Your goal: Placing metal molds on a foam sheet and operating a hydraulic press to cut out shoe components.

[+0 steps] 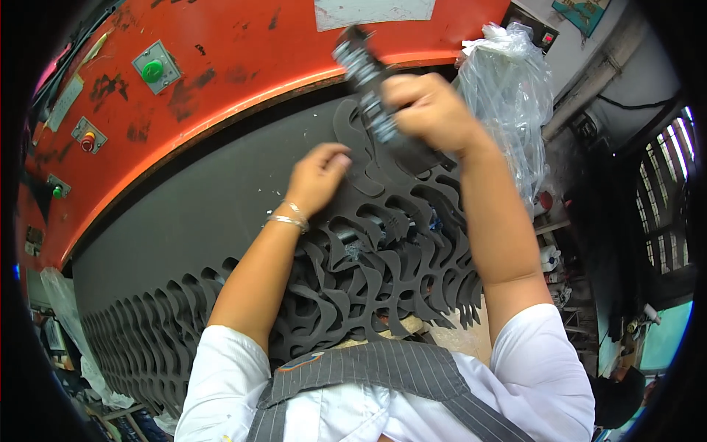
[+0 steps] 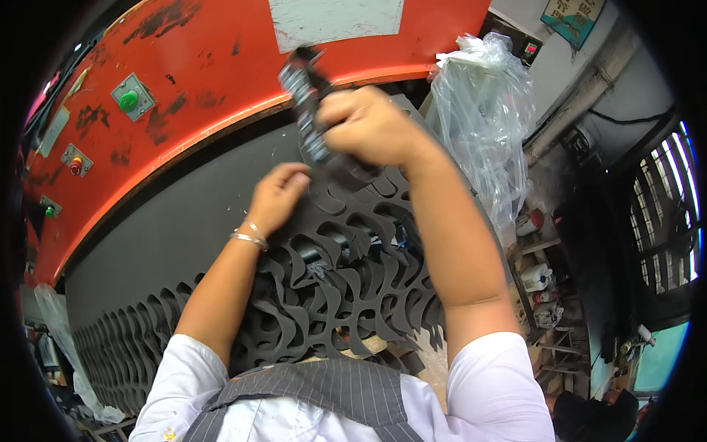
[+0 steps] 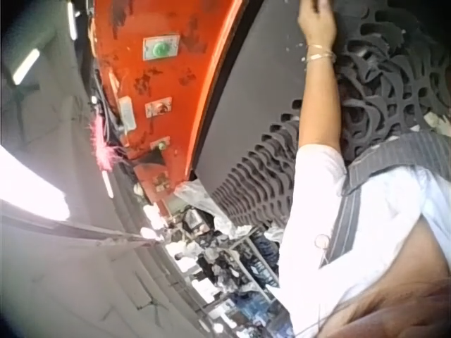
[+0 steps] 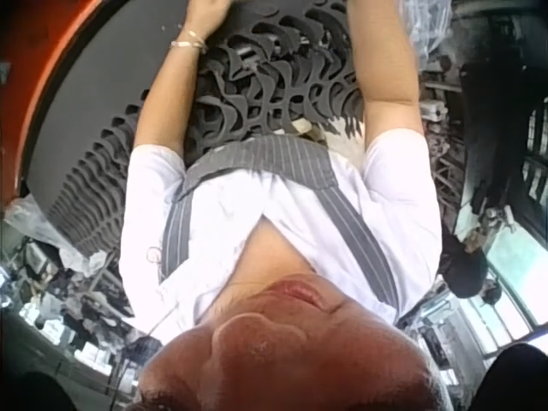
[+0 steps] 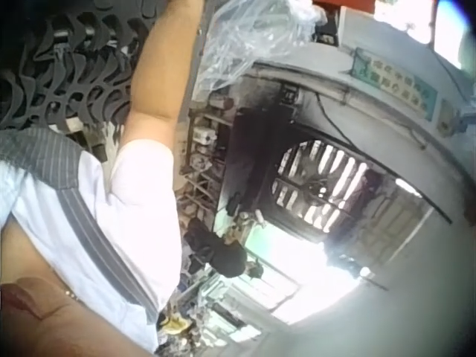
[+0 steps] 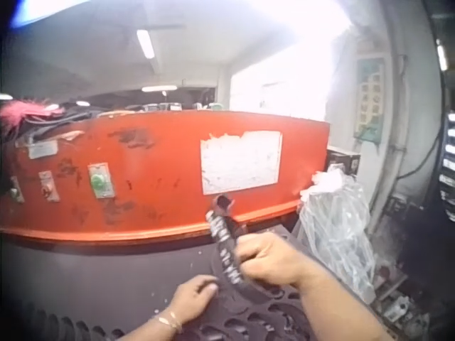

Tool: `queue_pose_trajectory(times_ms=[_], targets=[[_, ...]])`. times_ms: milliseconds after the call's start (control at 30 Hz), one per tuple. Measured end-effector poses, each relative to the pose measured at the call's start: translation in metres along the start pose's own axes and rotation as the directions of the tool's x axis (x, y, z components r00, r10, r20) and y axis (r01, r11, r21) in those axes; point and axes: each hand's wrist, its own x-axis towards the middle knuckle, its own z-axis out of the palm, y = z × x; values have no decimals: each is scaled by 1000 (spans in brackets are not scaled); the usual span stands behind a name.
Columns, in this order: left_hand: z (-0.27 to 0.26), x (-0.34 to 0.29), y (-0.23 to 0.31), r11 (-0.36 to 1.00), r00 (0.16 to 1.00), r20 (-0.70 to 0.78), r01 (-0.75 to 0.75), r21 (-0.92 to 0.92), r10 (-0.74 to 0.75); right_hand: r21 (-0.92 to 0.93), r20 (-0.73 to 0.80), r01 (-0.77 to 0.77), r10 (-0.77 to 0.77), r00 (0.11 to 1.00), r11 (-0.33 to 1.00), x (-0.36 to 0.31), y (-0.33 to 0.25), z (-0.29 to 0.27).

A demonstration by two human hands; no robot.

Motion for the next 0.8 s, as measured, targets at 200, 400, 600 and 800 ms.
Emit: queue_pose_trajectory(times_ms=[200,400,600,800], targets=[[-40,-6,-29,959,943,-325,155,239,-71,-481,134,-282,388,912,830,23,49,115],[-31,-16,-17,853,997,-71,55,518,-22,-244,60,137,-126,990,960,-36,77,94],[-33,-16,-16,811,999,25,23,585,-46,-391,28,-6,18,999,920,-64,80,118],[-35,-7,-16,795,984,127,21,607,-123,-412,-20,-51,47,999,910,-63,93,115]])
